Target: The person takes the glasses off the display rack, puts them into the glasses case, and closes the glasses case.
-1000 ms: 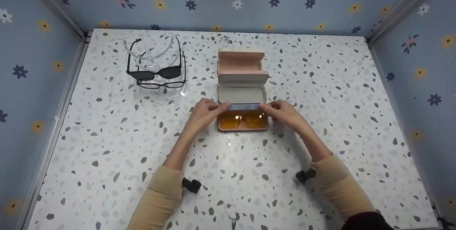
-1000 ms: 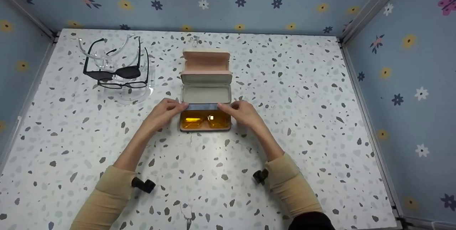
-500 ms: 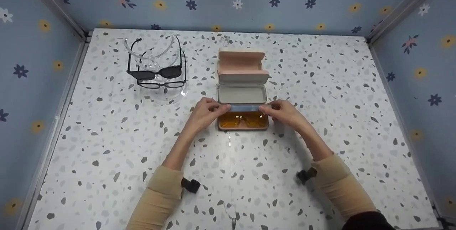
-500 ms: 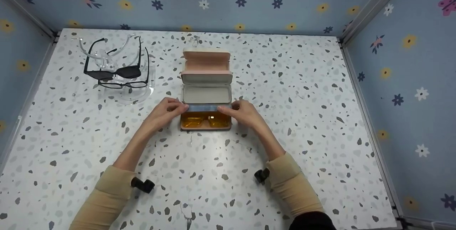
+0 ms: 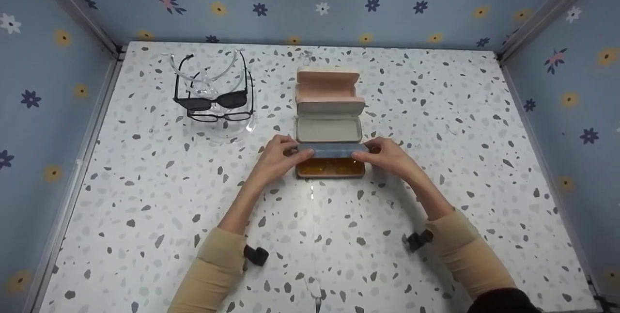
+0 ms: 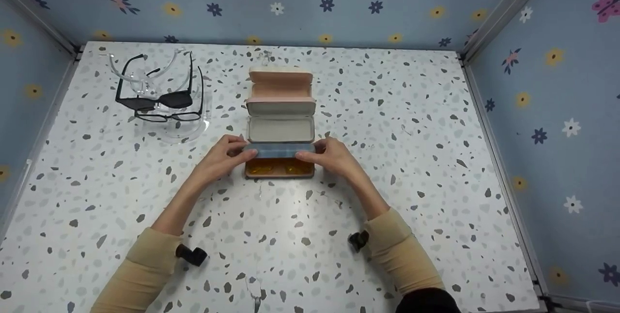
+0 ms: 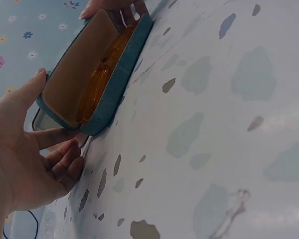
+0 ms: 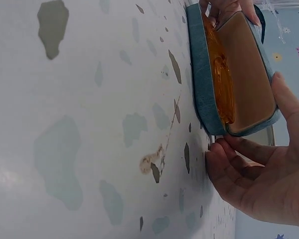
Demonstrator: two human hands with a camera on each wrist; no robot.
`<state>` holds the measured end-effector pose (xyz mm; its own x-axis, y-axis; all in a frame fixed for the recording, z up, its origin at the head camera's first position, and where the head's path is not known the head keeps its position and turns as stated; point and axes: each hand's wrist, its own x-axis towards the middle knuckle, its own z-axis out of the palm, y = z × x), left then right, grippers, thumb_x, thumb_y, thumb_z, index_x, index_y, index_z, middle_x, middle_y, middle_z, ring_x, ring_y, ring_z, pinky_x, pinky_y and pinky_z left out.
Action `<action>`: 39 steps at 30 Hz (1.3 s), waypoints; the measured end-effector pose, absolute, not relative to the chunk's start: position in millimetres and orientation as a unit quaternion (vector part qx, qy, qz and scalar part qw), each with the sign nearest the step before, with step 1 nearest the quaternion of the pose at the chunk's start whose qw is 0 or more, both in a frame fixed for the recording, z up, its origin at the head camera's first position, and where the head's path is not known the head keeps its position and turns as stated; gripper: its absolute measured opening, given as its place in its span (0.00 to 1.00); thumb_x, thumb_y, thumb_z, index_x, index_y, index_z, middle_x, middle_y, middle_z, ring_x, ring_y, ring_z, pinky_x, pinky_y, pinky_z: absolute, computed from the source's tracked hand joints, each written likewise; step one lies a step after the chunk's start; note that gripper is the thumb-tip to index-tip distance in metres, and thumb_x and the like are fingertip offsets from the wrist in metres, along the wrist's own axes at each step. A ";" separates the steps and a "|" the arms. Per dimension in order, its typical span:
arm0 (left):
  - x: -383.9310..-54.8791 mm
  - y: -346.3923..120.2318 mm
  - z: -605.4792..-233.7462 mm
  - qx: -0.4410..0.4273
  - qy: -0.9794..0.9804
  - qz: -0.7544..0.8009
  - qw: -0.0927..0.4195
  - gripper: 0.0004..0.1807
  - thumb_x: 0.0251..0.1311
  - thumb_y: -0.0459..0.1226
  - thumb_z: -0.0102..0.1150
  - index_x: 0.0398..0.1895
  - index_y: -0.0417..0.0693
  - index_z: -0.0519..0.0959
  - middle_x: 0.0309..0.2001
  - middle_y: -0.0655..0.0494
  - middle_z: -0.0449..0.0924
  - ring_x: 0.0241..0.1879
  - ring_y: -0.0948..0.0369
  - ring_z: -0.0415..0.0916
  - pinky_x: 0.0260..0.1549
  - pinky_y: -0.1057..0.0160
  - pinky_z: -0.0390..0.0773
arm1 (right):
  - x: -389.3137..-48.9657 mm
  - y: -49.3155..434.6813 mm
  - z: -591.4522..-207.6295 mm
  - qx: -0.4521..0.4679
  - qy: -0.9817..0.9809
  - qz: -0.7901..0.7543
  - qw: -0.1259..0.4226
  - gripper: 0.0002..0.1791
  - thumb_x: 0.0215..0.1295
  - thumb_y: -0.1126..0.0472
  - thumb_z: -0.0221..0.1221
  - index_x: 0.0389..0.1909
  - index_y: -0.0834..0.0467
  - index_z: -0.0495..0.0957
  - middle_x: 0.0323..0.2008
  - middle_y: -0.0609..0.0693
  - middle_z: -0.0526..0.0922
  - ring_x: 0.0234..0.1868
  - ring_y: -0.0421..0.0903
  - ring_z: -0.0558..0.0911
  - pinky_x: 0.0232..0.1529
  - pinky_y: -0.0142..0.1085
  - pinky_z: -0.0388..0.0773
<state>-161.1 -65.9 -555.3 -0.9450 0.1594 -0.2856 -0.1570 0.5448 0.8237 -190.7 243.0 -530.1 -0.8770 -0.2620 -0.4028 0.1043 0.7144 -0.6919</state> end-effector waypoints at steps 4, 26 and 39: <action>-160.8 -67.1 -555.5 0.002 0.866 0.471 0.172 0.47 0.57 0.66 0.66 0.69 0.42 0.74 0.71 0.46 0.67 0.71 0.47 0.66 0.73 0.47 0.66 | -189.3 243.8 -531.8 -0.047 0.896 -0.373 0.237 0.39 0.61 0.39 0.70 0.62 0.65 0.78 0.54 0.62 0.84 0.52 0.55 0.82 0.56 0.46 0.81; -162.5 -70.6 -558.0 0.018 0.868 0.467 0.166 0.47 0.51 0.61 0.74 0.68 0.42 0.76 0.70 0.45 0.69 0.71 0.47 0.66 0.74 0.48 0.66 | -187.6 244.8 -535.2 -0.059 0.902 -0.374 0.209 0.39 0.54 0.44 0.75 0.60 0.65 0.80 0.56 0.63 0.83 0.55 0.58 0.82 0.62 0.51 0.78; -162.9 -71.9 -561.9 0.035 0.870 0.466 0.157 0.46 0.49 0.59 0.77 0.67 0.42 0.76 0.66 0.47 0.70 0.68 0.49 0.67 0.72 0.49 0.67 | -187.5 245.9 -538.2 -0.084 0.912 -0.354 0.191 0.41 0.51 0.42 0.77 0.60 0.64 0.80 0.55 0.61 0.83 0.56 0.58 0.81 0.64 0.52 0.77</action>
